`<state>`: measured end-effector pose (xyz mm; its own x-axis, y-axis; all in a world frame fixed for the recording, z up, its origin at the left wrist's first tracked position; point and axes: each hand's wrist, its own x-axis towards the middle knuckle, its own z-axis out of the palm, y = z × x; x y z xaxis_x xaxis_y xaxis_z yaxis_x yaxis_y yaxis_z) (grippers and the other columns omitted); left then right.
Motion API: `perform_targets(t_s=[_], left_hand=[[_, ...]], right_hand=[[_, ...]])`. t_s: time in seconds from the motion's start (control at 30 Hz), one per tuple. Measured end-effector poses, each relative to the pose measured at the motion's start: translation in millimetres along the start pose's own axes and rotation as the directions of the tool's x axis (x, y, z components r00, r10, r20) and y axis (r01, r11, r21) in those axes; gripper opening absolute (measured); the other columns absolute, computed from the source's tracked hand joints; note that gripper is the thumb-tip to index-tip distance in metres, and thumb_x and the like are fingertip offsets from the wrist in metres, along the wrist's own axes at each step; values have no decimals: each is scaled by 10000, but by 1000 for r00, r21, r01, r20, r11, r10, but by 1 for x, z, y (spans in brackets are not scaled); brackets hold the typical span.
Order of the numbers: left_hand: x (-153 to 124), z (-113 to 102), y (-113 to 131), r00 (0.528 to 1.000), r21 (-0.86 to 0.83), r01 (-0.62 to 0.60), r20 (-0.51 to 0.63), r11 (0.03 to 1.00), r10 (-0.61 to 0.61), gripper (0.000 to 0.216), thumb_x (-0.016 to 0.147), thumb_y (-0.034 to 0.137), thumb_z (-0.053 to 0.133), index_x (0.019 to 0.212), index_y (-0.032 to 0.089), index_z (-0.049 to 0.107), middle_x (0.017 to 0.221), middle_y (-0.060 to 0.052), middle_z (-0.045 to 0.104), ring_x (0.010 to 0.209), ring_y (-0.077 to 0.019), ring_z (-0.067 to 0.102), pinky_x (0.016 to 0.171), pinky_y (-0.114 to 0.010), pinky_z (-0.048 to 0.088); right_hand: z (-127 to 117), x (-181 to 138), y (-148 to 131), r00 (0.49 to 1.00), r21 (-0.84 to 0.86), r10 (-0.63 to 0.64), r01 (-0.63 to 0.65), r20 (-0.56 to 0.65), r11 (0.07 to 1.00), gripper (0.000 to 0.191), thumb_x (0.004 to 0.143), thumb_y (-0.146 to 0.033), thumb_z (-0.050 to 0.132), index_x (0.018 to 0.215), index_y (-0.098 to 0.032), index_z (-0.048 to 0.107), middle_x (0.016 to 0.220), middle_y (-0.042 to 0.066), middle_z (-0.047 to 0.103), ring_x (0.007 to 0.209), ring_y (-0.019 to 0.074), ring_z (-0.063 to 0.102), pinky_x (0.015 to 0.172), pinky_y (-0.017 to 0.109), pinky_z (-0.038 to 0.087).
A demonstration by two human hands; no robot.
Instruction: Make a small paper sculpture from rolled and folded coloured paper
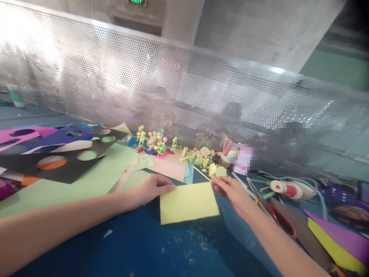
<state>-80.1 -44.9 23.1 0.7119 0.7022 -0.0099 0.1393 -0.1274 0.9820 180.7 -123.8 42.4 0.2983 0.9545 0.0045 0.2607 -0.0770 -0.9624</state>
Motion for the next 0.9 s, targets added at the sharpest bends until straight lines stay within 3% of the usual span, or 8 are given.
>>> perform_targets(t_s=[0.1,0.17,0.3,0.4,0.47,0.67,0.8,0.9], left_hand=[[0,0,-1,998,-123,30,-59,992,-37,292,729,449,587,794,169,640,803,-26,666,732,-153,585,660,-231,426],[-1,-1,-1,997,-207,30,-70,978,-45,280,734,449,583,813,181,605,782,-9,635,707,-131,562,650,-217,415],[-4,1,-2,996,-243,-39,-88,969,18,245,767,446,544,871,224,526,828,22,590,735,-119,538,660,-208,404],[-5,3,-3,994,-179,-87,-86,980,73,243,809,439,486,955,248,449,854,21,583,758,-133,536,640,-215,403],[-4,4,-5,990,-115,-128,-79,985,119,225,833,417,456,969,245,409,834,18,583,755,-138,532,648,-228,407],[-6,7,-4,966,149,-247,-43,957,256,195,838,371,456,945,208,453,885,-23,572,826,-159,532,719,-265,432],[-16,9,6,937,365,-336,31,868,349,316,800,409,517,1045,212,550,1114,-78,527,955,-204,527,830,-307,420],[-22,10,13,915,413,-398,115,819,387,417,758,431,575,1117,219,549,1113,-88,541,992,-237,519,867,-343,406]], right_hand=[[-2,5,10,991,179,40,-16,-130,984,319,653,-457,678,664,-146,610,548,-19,511,491,90,454,477,212,395],[3,4,13,992,261,56,-24,-112,965,308,672,-452,661,640,-154,594,563,-6,529,500,98,471,481,220,417],[26,-13,3,982,167,-72,43,173,985,260,686,-365,676,839,-158,641,773,41,647,710,157,587,652,275,488],[42,-32,-12,884,83,-172,150,435,985,351,695,-315,681,1021,-204,615,988,54,657,905,199,596,815,341,471],[50,-42,-18,853,75,-173,157,492,985,338,721,-341,655,1031,-213,615,1019,55,657,932,204,601,844,350,463],[61,-45,-6,925,-90,-95,137,369,986,332,766,-465,560,729,-152,664,675,44,683,641,185,630,654,297,503],[60,-42,5,950,-216,-224,270,217,938,311,777,-451,555,759,-159,659,727,51,691,698,213,631,649,294,492],[58,-46,3,926,-376,-353,378,136,846,268,782,-427,559,813,-182,661,812,58,692,762,233,629,658,298,486]])
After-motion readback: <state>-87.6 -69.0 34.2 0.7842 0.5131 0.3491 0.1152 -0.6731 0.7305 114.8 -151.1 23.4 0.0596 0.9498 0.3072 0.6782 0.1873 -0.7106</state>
